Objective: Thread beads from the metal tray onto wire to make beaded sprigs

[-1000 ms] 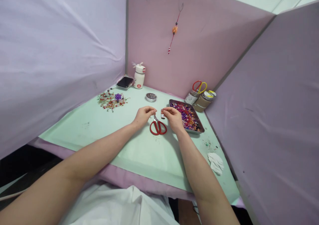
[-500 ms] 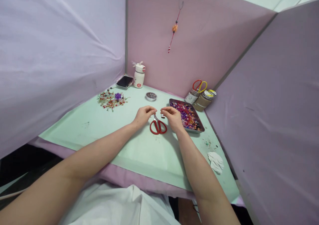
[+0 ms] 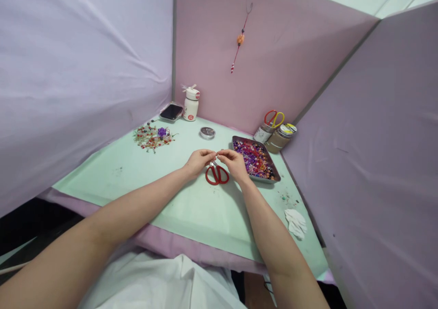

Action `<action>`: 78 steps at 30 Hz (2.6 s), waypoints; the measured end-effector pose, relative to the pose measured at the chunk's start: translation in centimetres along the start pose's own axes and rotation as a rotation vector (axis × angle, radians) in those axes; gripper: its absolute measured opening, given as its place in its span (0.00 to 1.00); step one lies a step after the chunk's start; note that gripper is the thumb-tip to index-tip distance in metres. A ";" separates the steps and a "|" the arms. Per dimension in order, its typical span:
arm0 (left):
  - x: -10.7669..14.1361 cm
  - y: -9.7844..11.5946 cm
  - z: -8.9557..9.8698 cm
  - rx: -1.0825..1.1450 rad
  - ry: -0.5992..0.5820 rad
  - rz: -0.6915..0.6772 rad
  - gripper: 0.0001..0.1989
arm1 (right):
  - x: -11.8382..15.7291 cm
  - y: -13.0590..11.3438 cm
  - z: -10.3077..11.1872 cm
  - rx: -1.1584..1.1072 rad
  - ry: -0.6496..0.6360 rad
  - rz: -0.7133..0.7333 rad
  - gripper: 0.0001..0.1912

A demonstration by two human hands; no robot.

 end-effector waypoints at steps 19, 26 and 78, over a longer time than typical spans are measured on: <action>0.3 -0.1 -0.1 -0.008 0.018 0.037 0.13 | 0.3 -0.3 0.9 0.088 0.135 0.023 0.10; 0.3 0.7 0.0 -0.134 -0.002 0.007 0.10 | 0.5 -0.7 0.5 0.200 0.115 0.038 0.11; 1.2 -1.3 0.2 0.013 0.045 0.249 0.08 | 0.1 -1.7 7.3 0.101 0.443 0.081 0.14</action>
Point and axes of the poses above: each hand's wrist, its own x-axis away from the middle knuckle, its own z-axis out of the back of the hand, y = z × x, the point moved 10 cm from there along -x, towards the middle knuckle, and after that the axes turned 11 degrees about -z, right-handed, at the moved point
